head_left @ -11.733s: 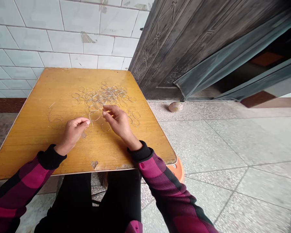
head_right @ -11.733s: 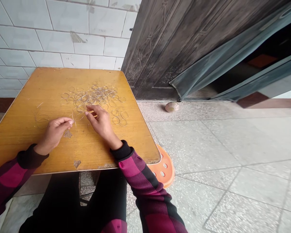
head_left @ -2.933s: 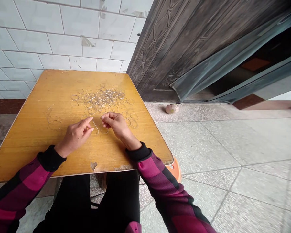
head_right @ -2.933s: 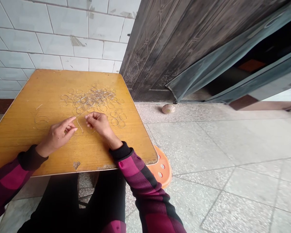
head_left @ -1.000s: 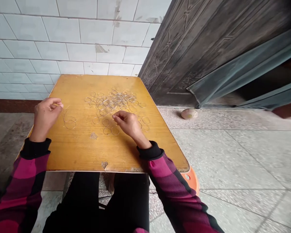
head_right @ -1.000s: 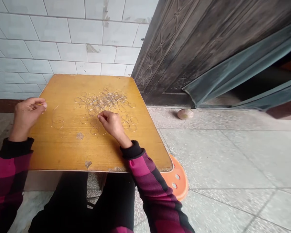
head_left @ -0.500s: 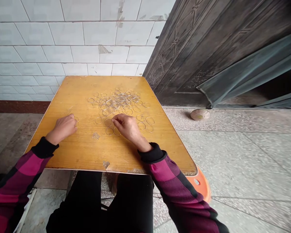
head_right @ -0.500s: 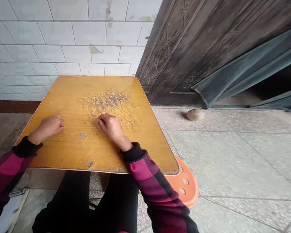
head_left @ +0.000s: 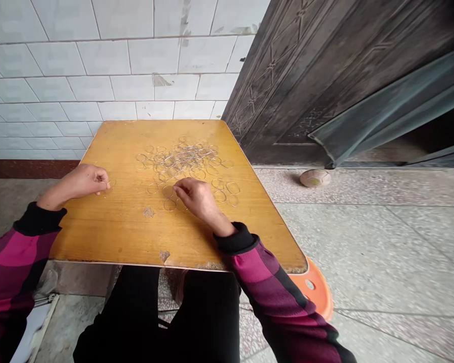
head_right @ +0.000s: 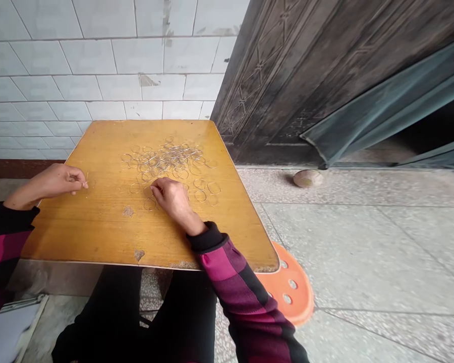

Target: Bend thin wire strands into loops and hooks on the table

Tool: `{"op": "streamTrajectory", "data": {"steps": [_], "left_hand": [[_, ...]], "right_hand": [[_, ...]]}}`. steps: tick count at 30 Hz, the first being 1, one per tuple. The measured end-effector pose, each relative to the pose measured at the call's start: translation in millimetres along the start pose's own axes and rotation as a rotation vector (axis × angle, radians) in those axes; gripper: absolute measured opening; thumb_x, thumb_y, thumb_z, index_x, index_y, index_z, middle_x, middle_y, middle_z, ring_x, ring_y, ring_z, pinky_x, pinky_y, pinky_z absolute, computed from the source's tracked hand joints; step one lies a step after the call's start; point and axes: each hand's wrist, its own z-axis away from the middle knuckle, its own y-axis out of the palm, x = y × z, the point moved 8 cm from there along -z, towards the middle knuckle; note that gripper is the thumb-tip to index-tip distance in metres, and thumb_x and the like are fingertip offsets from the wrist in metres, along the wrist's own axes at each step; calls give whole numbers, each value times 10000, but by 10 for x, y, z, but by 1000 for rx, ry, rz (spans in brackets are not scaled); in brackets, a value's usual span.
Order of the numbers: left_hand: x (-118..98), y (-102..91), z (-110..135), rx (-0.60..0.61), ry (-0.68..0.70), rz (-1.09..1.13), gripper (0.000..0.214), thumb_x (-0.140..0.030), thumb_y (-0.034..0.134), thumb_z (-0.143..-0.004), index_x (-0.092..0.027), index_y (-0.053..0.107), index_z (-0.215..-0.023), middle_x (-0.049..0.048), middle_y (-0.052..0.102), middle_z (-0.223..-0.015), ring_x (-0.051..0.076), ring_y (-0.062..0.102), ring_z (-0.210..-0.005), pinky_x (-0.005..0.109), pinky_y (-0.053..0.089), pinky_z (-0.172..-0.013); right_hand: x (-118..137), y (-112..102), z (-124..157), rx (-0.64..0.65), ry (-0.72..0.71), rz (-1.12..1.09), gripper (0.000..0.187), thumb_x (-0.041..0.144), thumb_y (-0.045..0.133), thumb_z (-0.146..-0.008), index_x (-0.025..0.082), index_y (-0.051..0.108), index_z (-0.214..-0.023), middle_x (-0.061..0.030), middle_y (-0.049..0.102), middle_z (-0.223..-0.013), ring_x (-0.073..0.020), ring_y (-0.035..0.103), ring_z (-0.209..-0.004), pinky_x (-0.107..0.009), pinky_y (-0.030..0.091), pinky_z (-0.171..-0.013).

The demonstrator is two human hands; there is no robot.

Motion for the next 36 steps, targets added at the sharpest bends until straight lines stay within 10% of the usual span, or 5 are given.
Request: {"op": "streamTrajectory", "data": {"steps": [11, 21, 25, 29, 36], "left_hand": [[45, -375, 79, -256, -41, 575, 32, -164, 570, -674, -166, 598, -690, 38, 646, -623, 129, 567, -512, 248, 434, -501], [71, -605, 189, -416, -104, 210, 67, -134, 624, -743, -110, 682, -765, -12, 572, -551, 106, 496, -552, 267, 380, -640], [38, -626, 252, -443, -73, 377, 79, -157, 623, -736, -110, 682, -758, -17, 551, -556, 92, 479, -516, 251, 369, -578], [-80, -498, 269, -572, 22, 751, 110, -187, 684, -689, -116, 655, -768, -3, 576, -599, 93, 495, -513, 244, 385, -518], [-435, 356, -14, -508, 65, 1372, 227, -269, 739, -644, -157, 616, -799, -5, 629, -702, 85, 548, -558, 222, 440, -527]], "right_hand": [[-20, 52, 8, 32, -1, -10, 170, 211, 525, -885, 150, 662, -805, -54, 643, -722, -146, 540, -638, -270, 377, -627], [-25, 83, 15, 49, -24, -17, 170, 208, 521, -888, 142, 661, -820, -62, 649, -736, -148, 549, -654, -270, 383, -639], [-10, 70, 13, 44, -15, -38, 161, 205, 531, -881, 138, 661, -813, -66, 653, -742, -150, 557, -665, -274, 388, -646], [-32, 76, 11, 50, 58, -181, 190, 259, 544, -881, 146, 646, -767, -28, 612, -663, -129, 536, -614, -264, 390, -613], [-112, 348, 63, 239, 372, -986, 378, 423, 723, -747, 165, 649, -1014, 4, 632, -740, -96, 574, -567, -238, 466, -534]]}}
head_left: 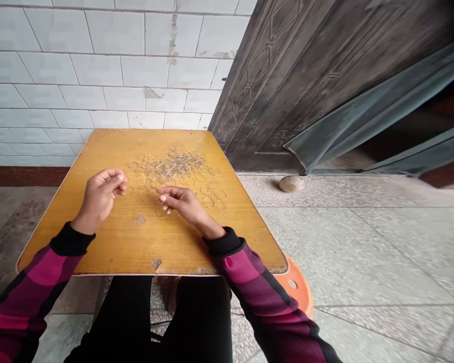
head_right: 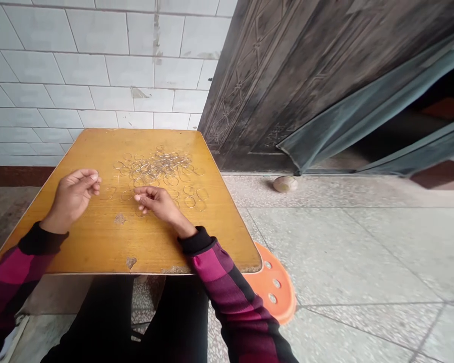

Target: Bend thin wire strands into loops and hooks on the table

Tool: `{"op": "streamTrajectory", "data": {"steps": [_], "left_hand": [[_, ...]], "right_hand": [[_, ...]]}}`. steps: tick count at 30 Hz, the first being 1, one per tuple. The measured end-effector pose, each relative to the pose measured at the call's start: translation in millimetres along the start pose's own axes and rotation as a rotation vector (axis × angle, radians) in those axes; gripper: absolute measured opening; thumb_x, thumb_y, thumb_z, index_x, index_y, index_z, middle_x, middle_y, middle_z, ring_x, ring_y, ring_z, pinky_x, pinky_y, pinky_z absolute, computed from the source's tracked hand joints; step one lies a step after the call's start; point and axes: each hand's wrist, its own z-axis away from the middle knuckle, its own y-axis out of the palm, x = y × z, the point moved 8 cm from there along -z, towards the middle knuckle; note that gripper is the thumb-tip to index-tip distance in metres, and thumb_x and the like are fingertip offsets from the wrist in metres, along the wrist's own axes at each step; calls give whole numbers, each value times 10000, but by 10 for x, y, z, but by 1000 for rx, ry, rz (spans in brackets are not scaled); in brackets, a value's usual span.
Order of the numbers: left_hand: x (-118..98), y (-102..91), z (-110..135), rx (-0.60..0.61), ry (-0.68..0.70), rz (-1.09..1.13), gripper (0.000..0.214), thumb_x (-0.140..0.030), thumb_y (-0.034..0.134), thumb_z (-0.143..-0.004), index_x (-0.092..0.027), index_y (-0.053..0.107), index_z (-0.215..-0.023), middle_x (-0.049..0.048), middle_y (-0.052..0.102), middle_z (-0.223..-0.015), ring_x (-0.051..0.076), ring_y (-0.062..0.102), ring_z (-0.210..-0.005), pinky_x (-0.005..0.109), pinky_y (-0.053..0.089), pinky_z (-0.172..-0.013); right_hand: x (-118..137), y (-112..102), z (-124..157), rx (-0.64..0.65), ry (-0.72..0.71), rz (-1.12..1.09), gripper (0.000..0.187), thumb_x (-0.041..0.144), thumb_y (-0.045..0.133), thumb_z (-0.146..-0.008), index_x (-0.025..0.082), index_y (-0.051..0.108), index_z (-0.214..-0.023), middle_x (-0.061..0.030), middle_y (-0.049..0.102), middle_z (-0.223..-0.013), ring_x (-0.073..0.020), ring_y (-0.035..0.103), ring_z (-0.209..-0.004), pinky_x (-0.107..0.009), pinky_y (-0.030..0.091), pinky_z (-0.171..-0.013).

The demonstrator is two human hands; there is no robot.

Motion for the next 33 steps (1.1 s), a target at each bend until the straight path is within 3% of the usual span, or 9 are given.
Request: {"op": "streamTrajectory", "data": {"steps": [3, 6, 13, 17, 22, 24, 28, 33], "left_hand": [[266, 186, 83, 14, -46, 51, 263, -284, 756, -636, -153, 611, -811, -2, 636, -706, 96, 574, -566, 233, 458, -538], [401, 289, 149, 60, -83, 29, 286, -306, 763, -636, -152, 613, -825, 5, 649, -721, 106, 588, -566, 239, 464, -534], [446, 227, 127, 159, -139, 27, 275, -361, 739, -704, -148, 656, -856, 38, 676, -837, 74, 534, -557, 194, 379, -466], [672, 253, 170, 252, -341, 109, 262, -380, 730, -721, -141, 676, -812, 60, 665, -847, 71, 518, -559, 176, 351, -439], [909, 447, 354, 435, -586, 218, 244, -336, 800, -654, -130, 707, -747, 45, 625, -709, 25, 405, -454, 148, 255, -370], [928, 464, 370, 423, -604, 251, 227, -303, 819, -630, -129, 704, -719, 30, 610, -675, 16, 384, -444, 141, 240, -362], [878, 370, 297, 261, -508, 224, 208, -263, 817, -626, -126, 681, -702, 25, 626, -659, 37, 479, -497, 139, 328, -414], [784, 335, 270, 174, -414, 188, 214, -268, 798, -618, -124, 663, -701, 22, 640, -649, 65, 536, -538, 168, 404, -486]], "right_hand": [[16, -25, -15, -34, -12, -180, 414, 423, 769, -706, 188, 661, -1030, 5, 651, -795, -79, 576, -579, -227, 492, -541], [30, -89, -23, -100, -33, -232, 352, 443, 769, -706, 180, 679, -921, 7, 650, -768, -70, 562, -570, -208, 484, -519], [53, -44, -3, -55, -26, -155, 382, 530, 754, -703, 169, 656, -781, 0, 652, -733, -80, 589, -582, -211, 493, -530], [130, -62, 16, -92, -120, -40, 387, 545, 724, -733, 180, 690, -855, -7, 659, -730, -106, 617, -622, -252, 527, -592], [172, -89, 22, -118, -198, 20, 361, 528, 701, -767, 189, 712, -891, -10, 674, -740, -116, 629, -640, -284, 543, -644], [166, -105, 23, -133, -196, -9, 355, 513, 704, -771, 193, 713, -922, -19, 692, -790, -117, 639, -667, -283, 545, -658], [59, -81, 14, -139, -85, -125, 371, 488, 715, -770, 191, 689, -991, -19, 697, -826, -95, 623, -636, -237, 521, -579], [-108, 68, -6, -106, 3, -209, 327, 461, 782, -698, 179, 691, -836, 0, 682, -772, -74, 595, -564, -208, 501, -514]]}}
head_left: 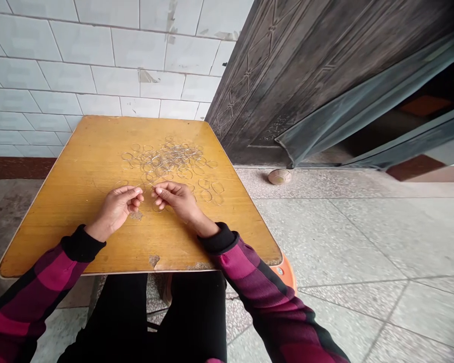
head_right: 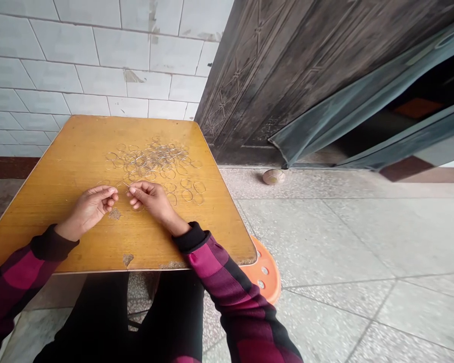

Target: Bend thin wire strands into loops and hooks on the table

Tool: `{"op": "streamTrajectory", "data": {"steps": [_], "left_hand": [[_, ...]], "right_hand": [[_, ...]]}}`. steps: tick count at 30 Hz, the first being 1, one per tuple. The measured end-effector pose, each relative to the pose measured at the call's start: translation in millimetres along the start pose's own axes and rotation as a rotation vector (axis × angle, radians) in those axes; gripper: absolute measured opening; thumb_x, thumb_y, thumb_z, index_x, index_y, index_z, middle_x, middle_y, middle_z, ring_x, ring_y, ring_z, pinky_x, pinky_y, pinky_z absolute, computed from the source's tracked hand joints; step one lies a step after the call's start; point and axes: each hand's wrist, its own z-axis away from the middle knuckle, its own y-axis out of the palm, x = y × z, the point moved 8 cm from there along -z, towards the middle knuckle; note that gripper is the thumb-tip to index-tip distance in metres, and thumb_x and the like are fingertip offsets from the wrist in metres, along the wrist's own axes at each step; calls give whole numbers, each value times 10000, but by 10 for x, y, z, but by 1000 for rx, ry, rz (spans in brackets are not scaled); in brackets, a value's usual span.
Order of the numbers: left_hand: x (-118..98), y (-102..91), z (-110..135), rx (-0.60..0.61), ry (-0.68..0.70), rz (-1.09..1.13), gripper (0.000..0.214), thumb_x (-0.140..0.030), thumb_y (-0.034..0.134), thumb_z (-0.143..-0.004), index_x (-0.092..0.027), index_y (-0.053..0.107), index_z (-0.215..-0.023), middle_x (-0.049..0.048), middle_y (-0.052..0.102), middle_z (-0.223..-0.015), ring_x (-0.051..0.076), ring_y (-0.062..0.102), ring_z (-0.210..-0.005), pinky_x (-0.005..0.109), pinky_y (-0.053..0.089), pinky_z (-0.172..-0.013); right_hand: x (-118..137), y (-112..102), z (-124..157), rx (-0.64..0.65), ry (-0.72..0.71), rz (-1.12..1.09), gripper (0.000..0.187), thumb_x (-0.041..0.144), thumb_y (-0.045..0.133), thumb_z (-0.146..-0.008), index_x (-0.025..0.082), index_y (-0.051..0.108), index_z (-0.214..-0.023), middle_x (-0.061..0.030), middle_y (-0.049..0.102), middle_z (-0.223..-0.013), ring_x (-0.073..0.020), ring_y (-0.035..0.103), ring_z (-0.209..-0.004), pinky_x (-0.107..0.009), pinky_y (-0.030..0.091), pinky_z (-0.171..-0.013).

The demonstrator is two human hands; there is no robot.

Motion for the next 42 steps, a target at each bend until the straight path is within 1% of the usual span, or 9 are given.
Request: {"op": "streamTrajectory", "data": {"steps": [6, 10, 14, 22, 31, 34, 37, 40, 42], "left_hand": [[-25, 45, 39, 19, 56, -33, 219, -306, 780, -651, -133, 653, -697, 16, 633, -646, 76, 526, -522, 189, 402, -466], [-41, 78, 54, 53, 101, -43, 233, -325, 780, -672, -129, 655, -691, 12, 626, -652, 74, 515, -514, 184, 409, -440], [-53, 80, 60, 50, 122, -59, 234, -322, 776, -679, -120, 664, -714, 6, 619, -642, 69, 509, -505, 174, 420, -428], [-73, 93, 60, 57, 135, -92, 248, -343, 757, -679, -118, 656, -705, 0, 603, -613, 71, 496, -459, 182, 415, -393], [-157, 54, 59, 11, 235, -275, 284, -350, 678, -753, -143, 578, -587, -29, 513, -536, 46, 390, -405, 180, 309, -361], [-174, 16, 44, 0, 273, -348, 243, -325, 660, -759, -145, 598, -607, -26, 530, -554, 42, 386, -403, 182, 291, -369], [-164, -23, 17, -5, 301, -433, 229, -335, 652, -771, -148, 629, -641, -19, 548, -566, 47, 393, -402, 192, 295, -378], [-141, -26, -1, 8, 315, -497, 244, -364, 633, -798, -151, 648, -681, -12, 560, -581, 60, 403, -407, 208, 314, -389], [-186, -17, 21, -3, 374, -550, 226, -368, 615, -822, -155, 677, -778, -5, 577, -623, 77, 442, -442, 220, 356, -421]], "right_hand": [[-167, 67, -16, 20, 69, -127, 327, 431, 808, -672, 197, 720, -884, 11, 687, -731, -82, 617, -592, -213, 526, -548], [-212, 118, -3, 55, 139, -212, 306, 403, 821, -672, 191, 724, -871, 19, 685, -702, -68, 618, -576, -187, 532, -544], [-227, 167, 10, 84, 165, -239, 329, 406, 833, -657, 172, 712, -853, 24, 691, -677, -59, 626, -541, -161, 531, -519], [-245, 190, 17, 102, 197, -213, 346, 427, 838, -641, 148, 669, -756, 19, 699, -674, -58, 640, -523, -150, 532, -503], [-262, 217, 43, 130, 181, -98, 317, 437, 792, -702, 155, 671, -780, 10, 695, -759, -55, 637, -582, -162, 527, -546], [-190, 177, 31, 88, 88, -41, 304, 406, 790, -714, 187, 691, -900, 23, 675, -772, -57, 626, -623, -166, 520, -565], [-17, 108, 36, 2, -116, 43, 348, 398, 778, -732, 227, 692, -1023, 28, 658, -763, -73, 610, -646, -193, 520, -582], [135, 100, 85, -30, -311, 156, 237, 404, 708, -811, 225, 719, -966, 8, 656, -762, -88, 609, -633, -237, 532, -607], [204, 120, 126, -25, -416, 238, 193, 379, 653, -866, 228, 728, -960, -3, 661, -778, -93, 616, -627, -259, 538, -621]]}}
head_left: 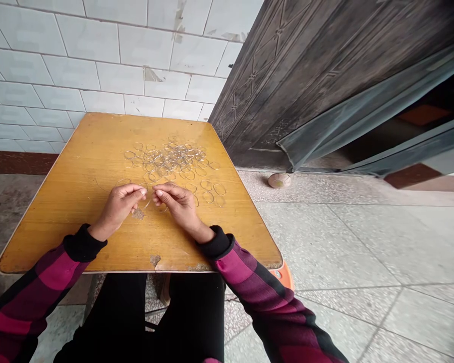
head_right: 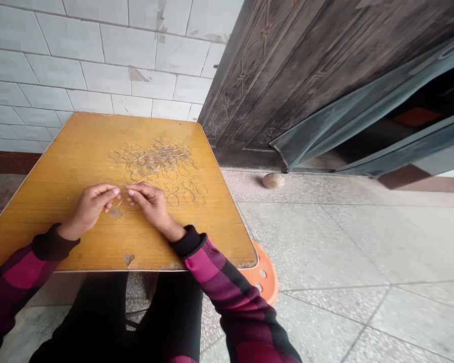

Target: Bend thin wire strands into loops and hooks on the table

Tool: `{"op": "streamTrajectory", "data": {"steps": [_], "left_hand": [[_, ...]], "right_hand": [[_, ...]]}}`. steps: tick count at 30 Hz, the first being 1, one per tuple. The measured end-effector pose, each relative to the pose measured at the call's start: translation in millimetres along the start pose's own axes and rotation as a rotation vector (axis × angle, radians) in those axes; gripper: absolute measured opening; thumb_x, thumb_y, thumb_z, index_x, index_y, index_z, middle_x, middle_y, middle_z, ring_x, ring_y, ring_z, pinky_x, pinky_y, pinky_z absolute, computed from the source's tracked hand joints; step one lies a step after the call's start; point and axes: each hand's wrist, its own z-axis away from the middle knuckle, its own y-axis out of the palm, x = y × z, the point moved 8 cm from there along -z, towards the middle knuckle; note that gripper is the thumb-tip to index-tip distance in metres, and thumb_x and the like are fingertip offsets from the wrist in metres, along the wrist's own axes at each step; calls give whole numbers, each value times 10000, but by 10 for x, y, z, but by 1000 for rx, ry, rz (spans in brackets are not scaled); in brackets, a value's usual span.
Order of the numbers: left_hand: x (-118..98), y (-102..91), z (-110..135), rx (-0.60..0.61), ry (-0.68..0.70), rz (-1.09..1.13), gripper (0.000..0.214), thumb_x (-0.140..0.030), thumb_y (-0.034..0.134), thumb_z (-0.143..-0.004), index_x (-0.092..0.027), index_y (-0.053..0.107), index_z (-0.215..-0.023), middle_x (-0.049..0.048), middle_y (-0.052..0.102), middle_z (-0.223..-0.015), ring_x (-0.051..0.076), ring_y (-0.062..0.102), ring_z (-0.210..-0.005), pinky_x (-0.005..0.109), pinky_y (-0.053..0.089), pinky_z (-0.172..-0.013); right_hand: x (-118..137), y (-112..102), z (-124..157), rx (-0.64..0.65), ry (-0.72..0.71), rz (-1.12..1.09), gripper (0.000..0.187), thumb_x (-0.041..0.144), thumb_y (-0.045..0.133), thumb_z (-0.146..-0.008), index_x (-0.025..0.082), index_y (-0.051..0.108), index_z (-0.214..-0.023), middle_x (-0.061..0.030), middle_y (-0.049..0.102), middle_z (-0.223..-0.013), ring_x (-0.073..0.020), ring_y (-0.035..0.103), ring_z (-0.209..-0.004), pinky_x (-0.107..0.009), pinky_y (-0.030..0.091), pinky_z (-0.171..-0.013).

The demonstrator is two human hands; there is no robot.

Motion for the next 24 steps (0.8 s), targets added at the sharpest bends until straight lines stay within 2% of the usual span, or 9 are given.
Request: {"op": "streamTrajectory", "data": {"steps": [3, 5, 6, 8, 11, 15, 18, 20, 24], "left_hand": [[-266, -151, 66, -185, 255, -187, 189, -318, 629, -826, -172, 689, -929, 42, 634, -861, 130, 585, -683, 258, 480, -606], [-476, -236, 174, -329, 452, -334, 155, -273, 643, -815, -183, 691, -932, 66, 624, -998, 176, 604, -905, 299, 500, -763], [-541, -243, 217, -357, 514, -384, 135, -256, 639, -818, -188, 693, -923, 65, 620, -1006, 182, 596, -942, 305, 496, -788], [-569, -197, 237, -311, 541, -406, 115, -237, 618, -834, -192, 696, -905, 51, 624, -947, 159, 596, -855, 285, 489, -728], [-432, -81, 164, -153, 399, -274, 122, -256, 615, -832, -177, 704, -859, 33, 624, -831, 126, 554, -686, 258, 448, -615], [-81, 21, 72, -36, -26, 129, 208, -352, 663, -777, -156, 717, -824, -40, 452, -551, 77, 366, -467, 220, 304, -438], [64, 121, 98, 43, -264, 397, 277, -383, 743, -690, -137, 717, -812, -78, 339, -511, 35, 237, -414, 188, 160, -379], [78, 131, 109, 47, -307, 472, 291, -363, 791, -640, -131, 719, -801, -79, 345, -515, 25, 246, -417, 173, 149, -378], [73, 95, 95, -3, -275, 510, 255, -308, 820, -611, -136, 723, -773, -51, 459, -549, 18, 288, -426, 165, 186, -380]], "right_hand": [[125, -14, 24, -11, -151, 143, 182, 308, 588, -923, 237, 722, -1024, -15, 683, -798, -104, 633, -651, -284, 548, -665], [206, -28, 42, -33, -232, 265, 190, 269, 570, -936, 237, 716, -1054, -29, 704, -830, -120, 654, -707, -301, 556, -712], [242, -26, 51, -38, -265, 329, 194, 256, 566, -939, 237, 714, -1062, -37, 713, -855, -129, 665, -744, -308, 560, -736], [303, 2, 72, -30, -325, 456, 200, 240, 561, -940, 235, 711, -1074, -52, 725, -915, -146, 681, -822, -314, 568, -771], [375, 79, 121, 5, -432, 596, 223, 204, 545, -945, 230, 695, -1109, -67, 724, -983, -157, 684, -899, -310, 575, -794], [404, 164, 186, 50, -528, 689, 284, 162, 513, -954, 225, 653, -1194, -80, 705, -1027, -156, 674, -942, -299, 577, -804], [387, 212, 215, 116, -535, 697, 358, 147, 483, -962, 237, 599, -1288, -93, 687, -1067, -170, 659, -985, -320, 570, -840], [390, 232, 235, 140, -550, 694, 399, 137, 474, -962, 249, 563, -1334, -101, 678, -1092, -180, 650, -1003, -337, 565, -858], [369, 268, 255, 168, -557, 701, 432, 128, 468, -962, 263, 532, -1367, -104, 670, -1107, -192, 642, -1018, -355, 560, -867]]}}
